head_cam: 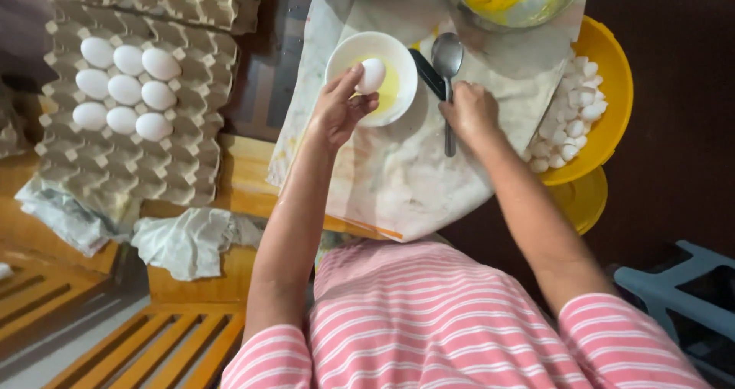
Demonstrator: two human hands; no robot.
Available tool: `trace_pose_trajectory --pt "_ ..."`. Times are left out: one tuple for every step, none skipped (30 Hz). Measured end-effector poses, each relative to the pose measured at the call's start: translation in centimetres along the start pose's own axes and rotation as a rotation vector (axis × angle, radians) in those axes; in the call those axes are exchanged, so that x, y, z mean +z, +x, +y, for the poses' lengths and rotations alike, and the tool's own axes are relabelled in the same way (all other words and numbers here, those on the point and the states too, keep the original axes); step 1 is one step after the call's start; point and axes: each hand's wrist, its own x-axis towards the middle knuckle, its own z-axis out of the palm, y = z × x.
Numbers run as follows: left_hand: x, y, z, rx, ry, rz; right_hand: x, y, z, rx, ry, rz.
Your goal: Cracking eggs and separating the yolks from the whites into separate bowls.
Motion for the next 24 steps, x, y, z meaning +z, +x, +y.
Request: trace_pose_trajectory --pt "0.2 -0.2 -0.3 -0.003 -0.019 -0.012 1.2 0.1 0.2 0.053 -0.015 0.008" --pt "0.3 -0.3 -0.6 -0.007 -0.037 -0.024 2.4 0.2 0.3 0.107 -0.030 0.017" --pt "0.4 -0.3 -1.0 0.002 -0.044 -0.020 1.7 -0.1 0.2 0.096 -0.033 0.017" --pt "0.4 -0.3 -1.3 0.005 -0.055 -0.033 1.1 -0.5 0.0 0.110 0.033 0.016" --pt "0.4 -0.4 -1.6 0.009 -0.068 -0.044 0.5 -0.8 -0.1 0.122 0.097 0.013" --pt "0.3 -0.2 -2.2 0.018 -0.077 -0.040 0.3 -1.1 0.2 0.109 0.092 0.011" --pt "0.2 0.1 -2.6 0.020 -0.084 -0.054 0.1 -1.1 0.5 0.100 0.106 0.010" --pt "0.1 0.3 -2.9 0.022 -0.090 -0.067 -0.2 -1.1 0.7 0.090 0.121 0.009" --pt "0.1 0.4 -3.1 0.034 -0.101 -0.063 0.7 -0.5 1.9 0.075 0.115 0.008" --pt "0.1 0.5 -3.3 0.028 -0.095 -0.070 1.6 0.1 3.0 0.053 0.146 0.051" --pt "0.0 0.6 -3.6 0.021 -0.092 -0.076 2.5 0.6 4.2 0.031 0.176 0.092" --pt "0.1 0.7 -4.1 0.031 -0.105 -0.071 1.7 0.0 3.9 0.016 0.168 0.089" --pt "0.1 0.8 -4.4 0.039 -0.099 -0.075 0.9 -0.3 3.4 0.027 0.268 0.102" --pt "0.1 1.0 -4.6 0.047 -0.093 -0.079 0.1 -0.6 3.0 0.038 0.369 0.113" --pt "0.3 0.9 -4.6 0.055 -0.101 -0.073 -0.8 -1.3 1.8 0.026 0.366 0.107" --pt "0.5 0.8 -4.7 0.072 -0.081 -0.085 -1.7 -1.9 0.6 -0.101 0.390 0.241" --pt "0.8 0.8 -4.7 0.087 -0.058 -0.099 -2.6 -2.6 -0.5 -0.226 0.415 0.376" --pt "0.7 1.3 -4.8 0.094 -0.064 -0.094 -3.5 -3.2 -1.9 -0.236 0.414 0.372" --pt "0.6 1.7 -5.1 0.094 -0.055 -0.094 -4.3 -4.0 -3.2 -0.296 0.399 0.430" --pt "0.5 2.2 -5.4 0.094 -0.046 -0.093 -5.2 -4.8 -4.5 -0.356 0.384 0.488" --pt "0.4 2.3 -5.4 0.097 -0.049 -0.091 -5.5 -5.0 -5.0 -0.360 0.384 0.486" --pt "0.4 2.4 -5.4 0.101 -0.064 -0.101 -5.8 -5.2 -5.5 -0.413 0.317 0.570" --pt "0.3 2.5 -5.4 0.102 -0.078 -0.109 -6.1 -5.6 -6.0 -0.463 0.249 0.653" --pt "1.1 1.1 -4.3 0.102 -0.080 -0.106 -6.1 -5.8 -6.1 -0.465 0.249 0.649"
